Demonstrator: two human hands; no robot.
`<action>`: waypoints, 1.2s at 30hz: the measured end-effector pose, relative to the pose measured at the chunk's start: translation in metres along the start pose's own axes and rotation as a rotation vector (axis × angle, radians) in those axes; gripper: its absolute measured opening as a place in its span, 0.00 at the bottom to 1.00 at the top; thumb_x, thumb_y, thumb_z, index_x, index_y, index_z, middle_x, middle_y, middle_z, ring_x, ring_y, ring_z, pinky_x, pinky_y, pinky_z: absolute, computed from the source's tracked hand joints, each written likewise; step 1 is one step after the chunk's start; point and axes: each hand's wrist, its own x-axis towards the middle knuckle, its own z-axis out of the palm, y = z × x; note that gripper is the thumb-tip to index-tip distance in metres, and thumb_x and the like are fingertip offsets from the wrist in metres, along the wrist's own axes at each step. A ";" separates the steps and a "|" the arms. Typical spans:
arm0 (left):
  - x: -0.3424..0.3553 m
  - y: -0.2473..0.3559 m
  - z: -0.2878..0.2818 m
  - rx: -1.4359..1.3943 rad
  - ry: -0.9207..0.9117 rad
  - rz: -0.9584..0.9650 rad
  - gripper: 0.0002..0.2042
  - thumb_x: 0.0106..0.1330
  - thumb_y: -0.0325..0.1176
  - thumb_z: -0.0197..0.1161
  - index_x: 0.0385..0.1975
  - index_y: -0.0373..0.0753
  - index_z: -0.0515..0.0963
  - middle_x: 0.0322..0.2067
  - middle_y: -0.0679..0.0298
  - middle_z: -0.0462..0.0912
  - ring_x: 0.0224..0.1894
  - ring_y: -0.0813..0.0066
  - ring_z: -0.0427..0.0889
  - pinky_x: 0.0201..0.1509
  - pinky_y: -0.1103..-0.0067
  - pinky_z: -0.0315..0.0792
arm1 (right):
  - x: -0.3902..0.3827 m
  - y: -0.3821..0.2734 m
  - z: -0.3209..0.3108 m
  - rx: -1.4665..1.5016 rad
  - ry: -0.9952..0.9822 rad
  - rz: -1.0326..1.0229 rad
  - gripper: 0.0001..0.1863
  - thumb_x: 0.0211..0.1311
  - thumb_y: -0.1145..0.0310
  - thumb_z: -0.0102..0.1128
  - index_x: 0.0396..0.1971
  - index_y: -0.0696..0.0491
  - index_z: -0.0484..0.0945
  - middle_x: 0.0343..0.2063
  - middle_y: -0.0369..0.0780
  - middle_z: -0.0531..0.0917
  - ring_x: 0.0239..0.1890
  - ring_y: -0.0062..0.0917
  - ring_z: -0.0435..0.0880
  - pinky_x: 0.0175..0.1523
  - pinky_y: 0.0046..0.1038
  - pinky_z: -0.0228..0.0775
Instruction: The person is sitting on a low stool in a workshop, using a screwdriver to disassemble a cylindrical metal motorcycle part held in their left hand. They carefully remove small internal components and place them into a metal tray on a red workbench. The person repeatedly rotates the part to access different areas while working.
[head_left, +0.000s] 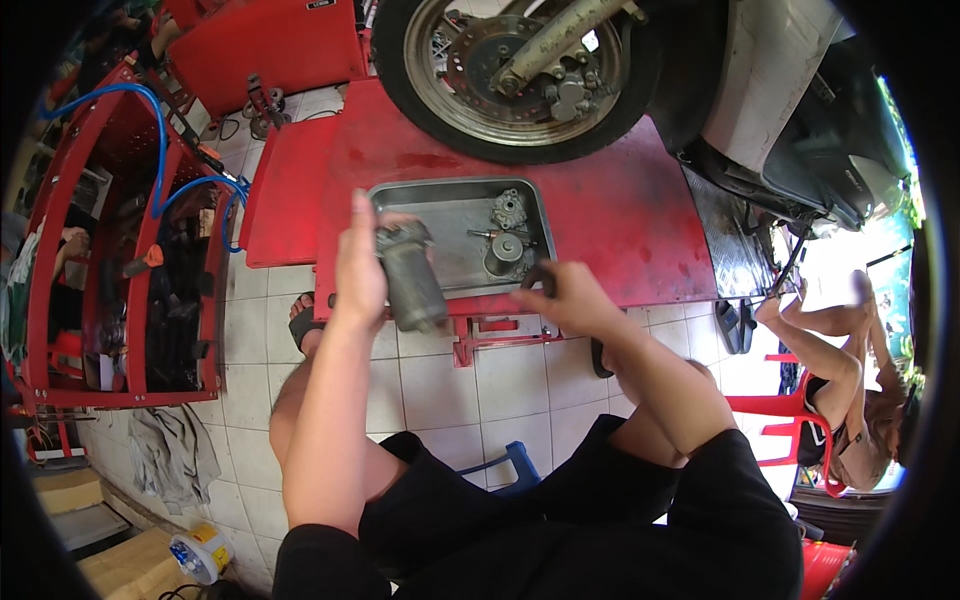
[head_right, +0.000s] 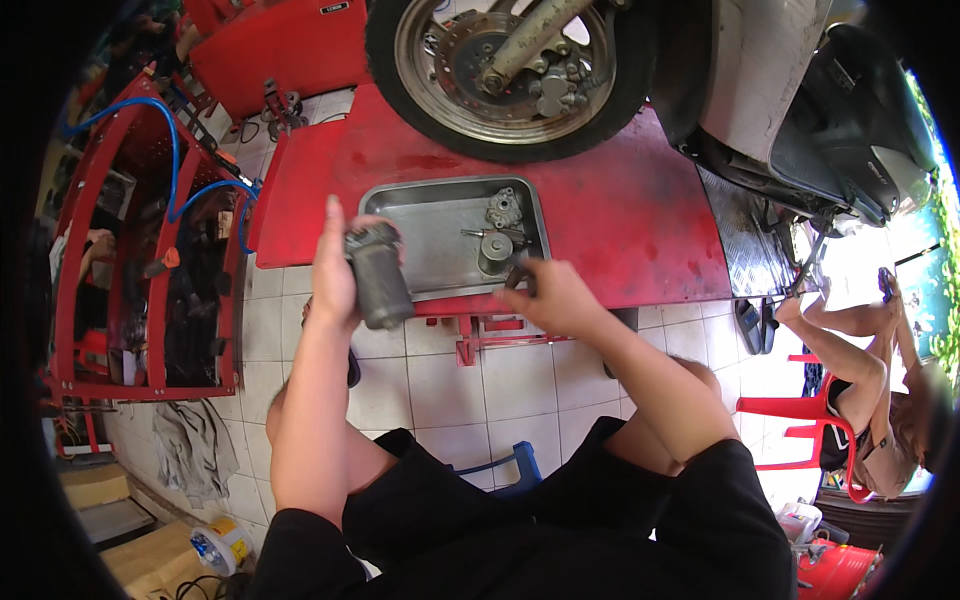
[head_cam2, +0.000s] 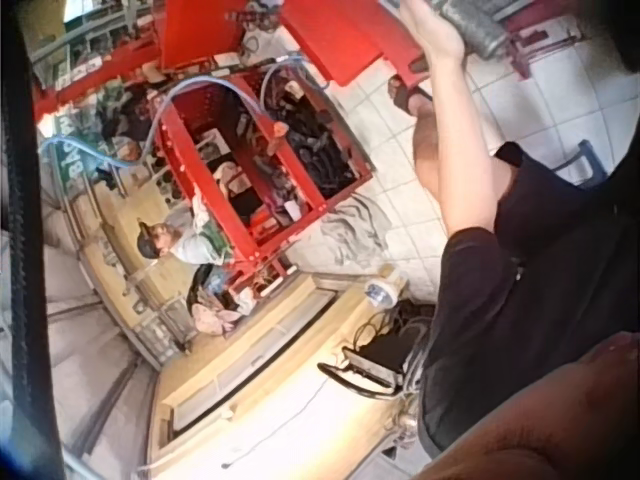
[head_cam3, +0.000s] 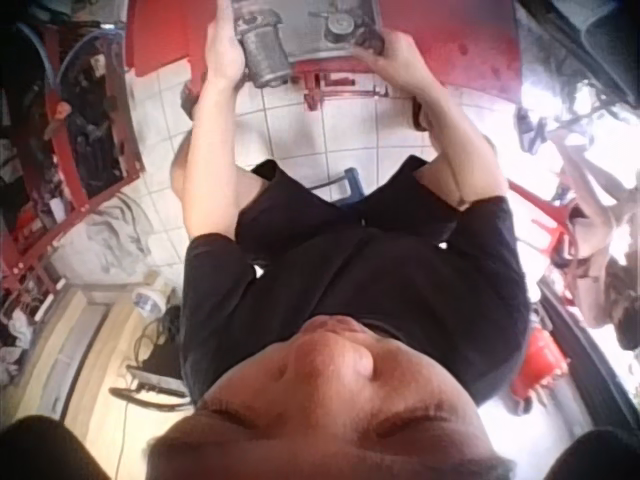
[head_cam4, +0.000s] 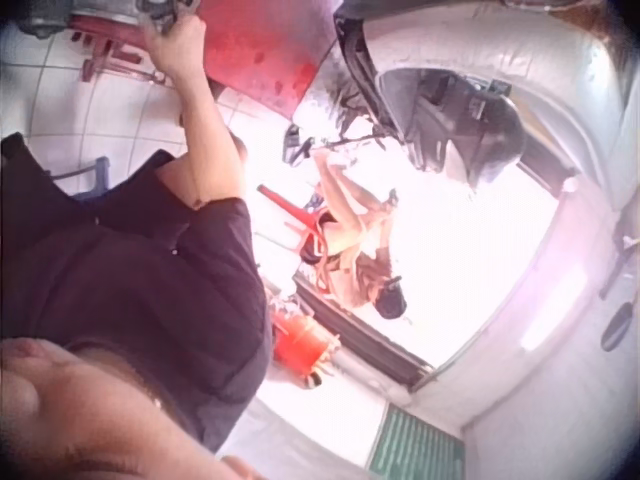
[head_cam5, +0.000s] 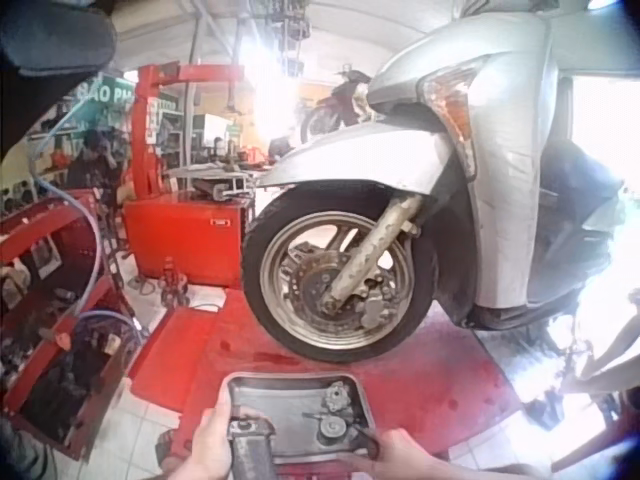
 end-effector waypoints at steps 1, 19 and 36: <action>0.003 0.007 -0.009 -0.136 0.107 -0.024 0.37 0.75 0.64 0.33 0.34 0.35 0.79 0.27 0.58 0.81 0.30 0.70 0.81 0.37 0.76 0.77 | 0.004 0.005 0.012 -0.064 -0.070 -0.012 0.19 0.57 0.57 0.69 0.33 0.61 0.82 0.19 0.47 0.80 0.22 0.39 0.80 0.32 0.36 0.73; 0.011 0.028 -0.052 -0.581 0.125 -0.061 0.38 0.74 0.66 0.34 0.43 0.29 0.73 0.35 0.52 0.79 0.36 0.60 0.82 0.41 0.70 0.81 | 0.109 -0.087 0.124 -0.306 -0.139 0.111 0.22 0.49 0.61 0.72 0.44 0.55 0.83 0.45 0.51 0.84 0.51 0.45 0.83 0.56 0.41 0.77; 0.014 0.023 -0.031 -0.618 0.217 -0.057 0.35 0.75 0.63 0.37 0.40 0.29 0.75 0.34 0.52 0.80 0.33 0.58 0.82 0.37 0.71 0.81 | 0.066 -0.055 0.125 -0.294 -0.202 -0.019 0.18 0.58 0.59 0.67 0.43 0.56 0.82 0.37 0.53 0.85 0.41 0.50 0.85 0.48 0.45 0.78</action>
